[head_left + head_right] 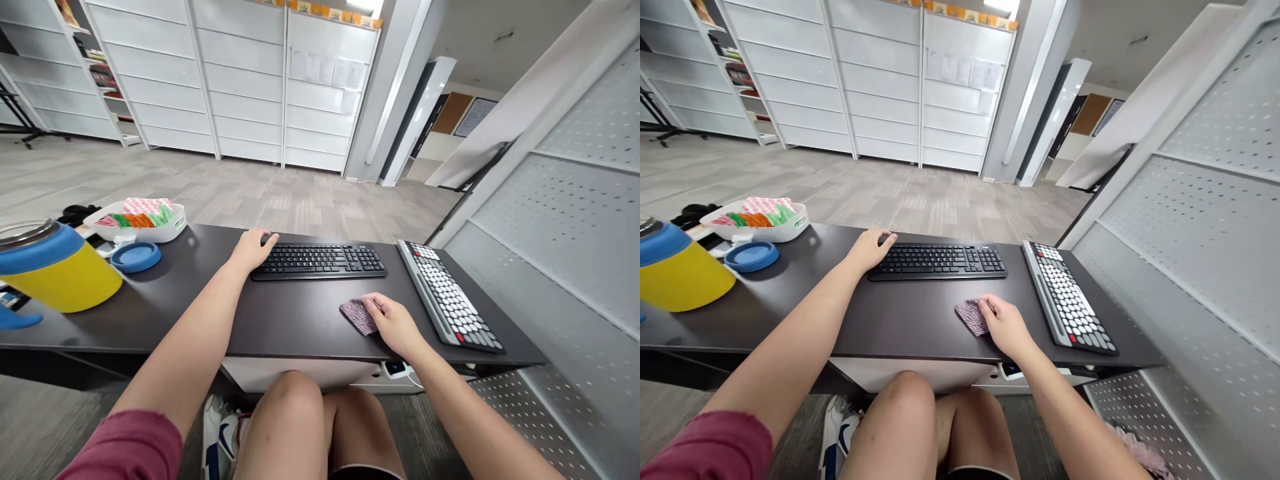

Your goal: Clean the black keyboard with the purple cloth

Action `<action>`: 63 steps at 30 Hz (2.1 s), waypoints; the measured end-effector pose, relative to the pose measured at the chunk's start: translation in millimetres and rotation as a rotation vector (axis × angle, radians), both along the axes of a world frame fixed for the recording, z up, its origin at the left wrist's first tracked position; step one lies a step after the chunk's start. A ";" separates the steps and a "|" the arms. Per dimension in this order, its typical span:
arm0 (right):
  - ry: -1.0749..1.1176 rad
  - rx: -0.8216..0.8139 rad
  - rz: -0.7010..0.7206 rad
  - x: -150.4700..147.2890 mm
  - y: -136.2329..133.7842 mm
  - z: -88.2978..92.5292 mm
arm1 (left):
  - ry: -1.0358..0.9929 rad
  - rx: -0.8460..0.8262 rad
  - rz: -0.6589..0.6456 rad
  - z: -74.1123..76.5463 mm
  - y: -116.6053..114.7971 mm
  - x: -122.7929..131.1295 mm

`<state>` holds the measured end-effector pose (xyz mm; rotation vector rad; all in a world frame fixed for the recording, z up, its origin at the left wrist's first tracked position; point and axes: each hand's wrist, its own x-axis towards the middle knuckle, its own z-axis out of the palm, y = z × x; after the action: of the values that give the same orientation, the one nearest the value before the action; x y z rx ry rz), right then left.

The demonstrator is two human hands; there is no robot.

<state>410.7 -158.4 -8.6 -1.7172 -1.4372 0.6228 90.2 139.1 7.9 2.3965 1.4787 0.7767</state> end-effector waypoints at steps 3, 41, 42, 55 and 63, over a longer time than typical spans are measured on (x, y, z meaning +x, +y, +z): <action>0.022 0.060 -0.138 5.9 -2.2 -10.3 | 0.157 0.014 -0.137 4.1 -15.8 16.5; 0.072 0.122 -0.130 3.5 12.6 -7.9 | 0.766 -0.371 -0.209 67.7 -125.4 81.1; 0.071 0.120 -0.130 3.9 12.8 -8.5 | 0.759 -0.348 -0.218 67.2 -126.5 80.1; 0.223 0.132 -0.119 11.3 15.5 -14.1 | 0.554 -0.448 -0.308 100.4 -74.4 39.5; 0.251 0.119 -0.124 12.6 18.1 -17.7 | 0.509 -0.455 -0.204 122.2 -49.5 40.5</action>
<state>423.3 -140.3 -26.3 -1.5611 -1.1612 0.6466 130.8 89.6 130.1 2.4107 1.3423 -0.2212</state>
